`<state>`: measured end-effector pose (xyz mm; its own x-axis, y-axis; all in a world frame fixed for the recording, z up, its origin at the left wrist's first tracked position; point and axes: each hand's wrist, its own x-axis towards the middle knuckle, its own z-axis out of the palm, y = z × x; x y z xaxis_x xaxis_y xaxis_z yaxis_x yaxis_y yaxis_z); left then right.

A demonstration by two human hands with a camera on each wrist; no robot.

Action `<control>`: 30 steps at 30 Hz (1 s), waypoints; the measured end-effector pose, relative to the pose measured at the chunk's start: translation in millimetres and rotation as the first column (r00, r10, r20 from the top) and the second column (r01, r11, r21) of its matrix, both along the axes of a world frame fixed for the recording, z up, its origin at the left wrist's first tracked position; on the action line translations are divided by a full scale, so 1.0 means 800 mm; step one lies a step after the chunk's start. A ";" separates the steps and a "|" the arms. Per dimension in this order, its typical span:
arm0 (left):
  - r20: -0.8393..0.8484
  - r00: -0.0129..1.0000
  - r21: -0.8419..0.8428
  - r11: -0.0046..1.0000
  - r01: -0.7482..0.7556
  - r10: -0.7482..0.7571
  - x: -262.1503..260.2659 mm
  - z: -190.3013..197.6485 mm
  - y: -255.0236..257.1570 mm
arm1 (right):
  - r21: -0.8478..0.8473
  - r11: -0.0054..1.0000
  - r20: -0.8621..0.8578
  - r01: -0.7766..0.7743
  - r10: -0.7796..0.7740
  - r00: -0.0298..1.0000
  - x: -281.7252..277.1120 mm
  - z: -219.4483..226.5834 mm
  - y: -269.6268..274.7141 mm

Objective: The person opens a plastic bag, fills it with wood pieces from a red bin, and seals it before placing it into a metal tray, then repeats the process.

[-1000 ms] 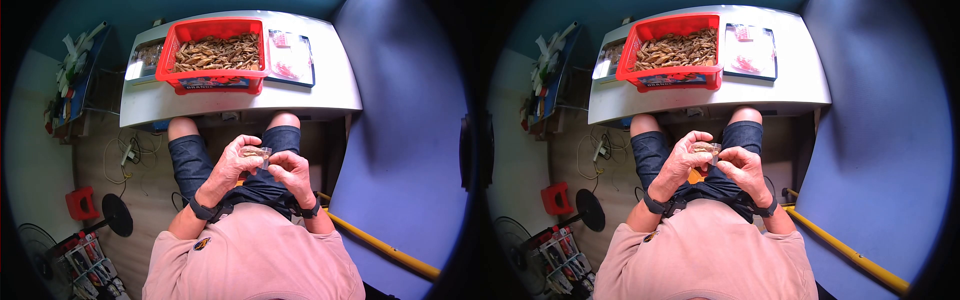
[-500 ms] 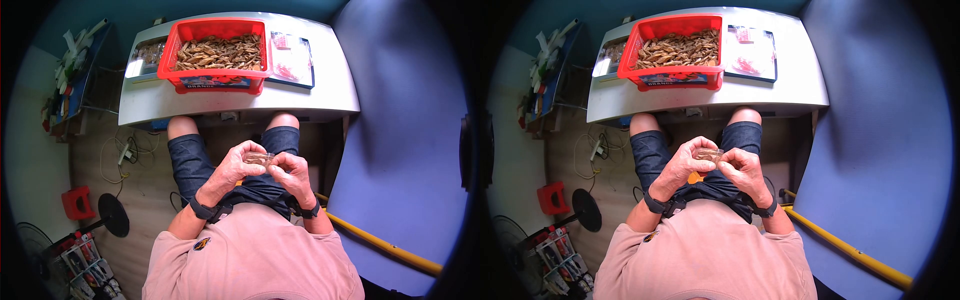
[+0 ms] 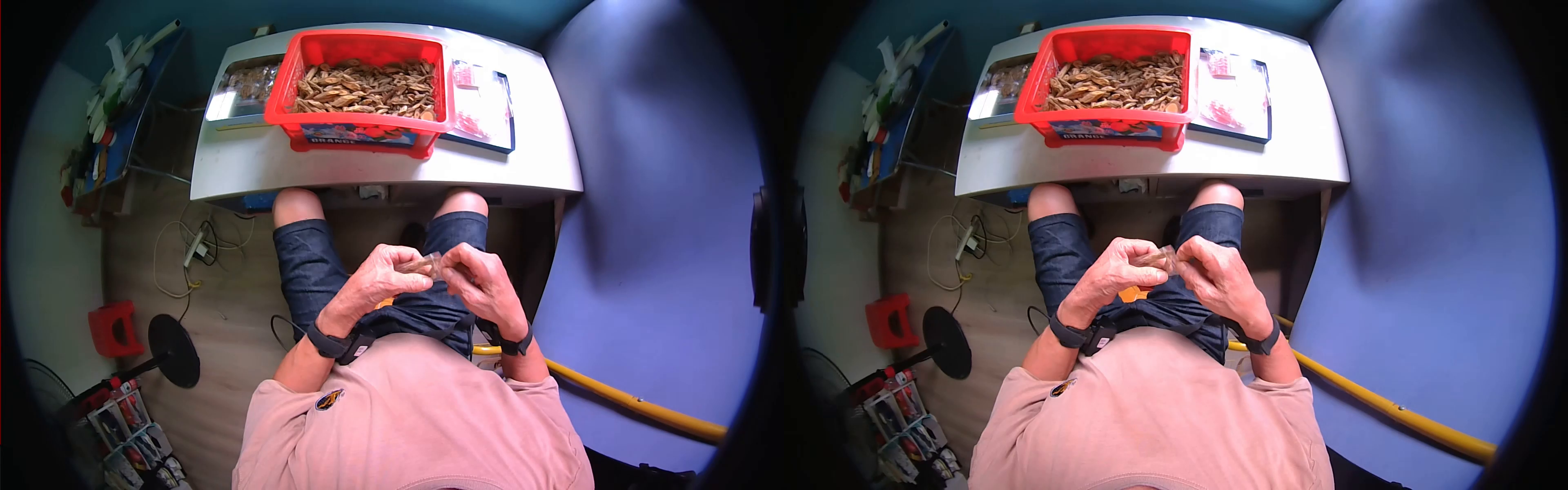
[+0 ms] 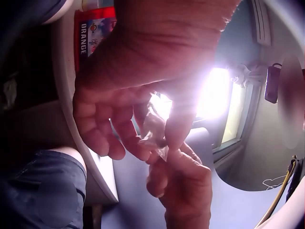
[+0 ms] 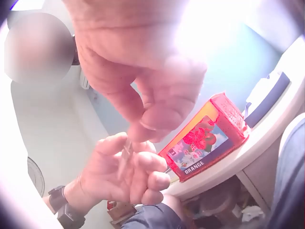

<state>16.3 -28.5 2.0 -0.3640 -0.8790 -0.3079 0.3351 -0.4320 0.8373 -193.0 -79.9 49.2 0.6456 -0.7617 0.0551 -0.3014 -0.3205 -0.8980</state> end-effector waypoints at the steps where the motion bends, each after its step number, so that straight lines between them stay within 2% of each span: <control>1: -0.030 0.999 -0.009 1.000 -0.016 0.016 0.001 0.001 0.001 | -0.003 1.000 -0.004 -0.008 0.008 1.000 0.004 0.007 0.000; 3: -0.069 0.997 -0.010 0.999 -0.034 0.034 0.005 0.000 0.003 | 0.107 0.993 0.019 0.039 -0.041 0.999 0.008 0.018 0.006; 5: -0.049 0.998 -0.005 1.000 0.026 -0.026 0.011 -0.002 0.002 | 0.064 0.997 -0.006 0.036 -0.036 0.999 0.011 0.014 0.000; 7: -0.073 0.997 -0.050 0.999 -0.012 0.008 0.005 0.001 0.001 | 0.042 0.996 -0.020 -0.080 0.081 0.997 0.017 0.015 -0.007; 9: -0.099 0.994 -0.083 0.995 -0.060 0.052 0.009 0.001 0.002 | 0.112 0.990 -0.010 -0.083 0.085 0.996 0.027 0.022 -0.007; 11: -0.052 0.997 -0.140 0.989 -0.057 0.050 0.016 -0.002 0.000 | 0.002 0.998 -0.090 -0.061 0.061 0.994 0.037 0.021 -0.013; 12: -0.062 0.997 -0.139 0.988 -0.064 0.056 0.019 -0.004 -0.001 | 0.003 0.998 -0.099 -0.067 0.067 0.993 0.040 0.022 -0.015; 15: -0.086 0.992 -0.128 0.986 -0.104 0.094 0.031 -0.010 -0.003 | -0.070 0.978 -0.132 -0.194 0.184 0.974 0.057 0.025 -0.025; 17: -0.039 0.992 -0.125 0.985 -0.120 0.116 0.039 -0.012 -0.005 | -0.231 0.947 -0.171 -0.223 0.186 0.968 0.075 0.029 -0.032; 21: -0.044 0.980 -0.165 0.966 -0.198 0.194 0.051 -0.012 -0.007 | -0.165 0.947 -0.159 -0.276 0.251 0.955 0.098 0.032 -0.043; 23: 0.047 0.968 -0.190 0.953 -0.234 0.247 0.058 -0.018 -0.006 | -0.196 0.930 -0.232 -0.312 0.265 0.936 0.111 0.024 -0.049; 24: 0.073 0.950 -0.256 0.926 -0.276 0.303 0.061 -0.020 -0.007 | -0.230 0.906 -0.224 -0.356 0.307 0.925 0.119 0.021 -0.053; 25: 0.176 0.907 -0.363 0.882 -0.301 0.382 0.063 -0.020 -0.009 | -0.238 0.899 -0.213 -0.367 0.320 0.923 0.126 0.019 -0.055; 27: 0.311 0.841 -0.452 0.847 -0.280 0.443 0.074 -0.015 -0.008 | -0.182 0.905 -0.250 -0.386 0.337 0.908 0.133 0.018 -0.057; 28: 0.318 0.833 -0.456 0.843 -0.285 0.454 0.078 -0.016 -0.006 | -0.150 0.908 -0.251 -0.391 0.348 0.903 0.135 0.013 -0.059; 30: 0.476 0.683 -0.599 0.773 -0.209 0.554 0.084 -0.018 -0.003 | -0.166 0.897 -0.238 -0.410 0.367 0.899 0.143 0.004 -0.060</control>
<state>83.7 -31.2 -12.8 0.1511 -0.9763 0.1549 -0.2669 0.1106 0.9574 -78.3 -127.7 52.5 0.9013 -0.4325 0.0255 -0.2767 -0.6198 -0.7343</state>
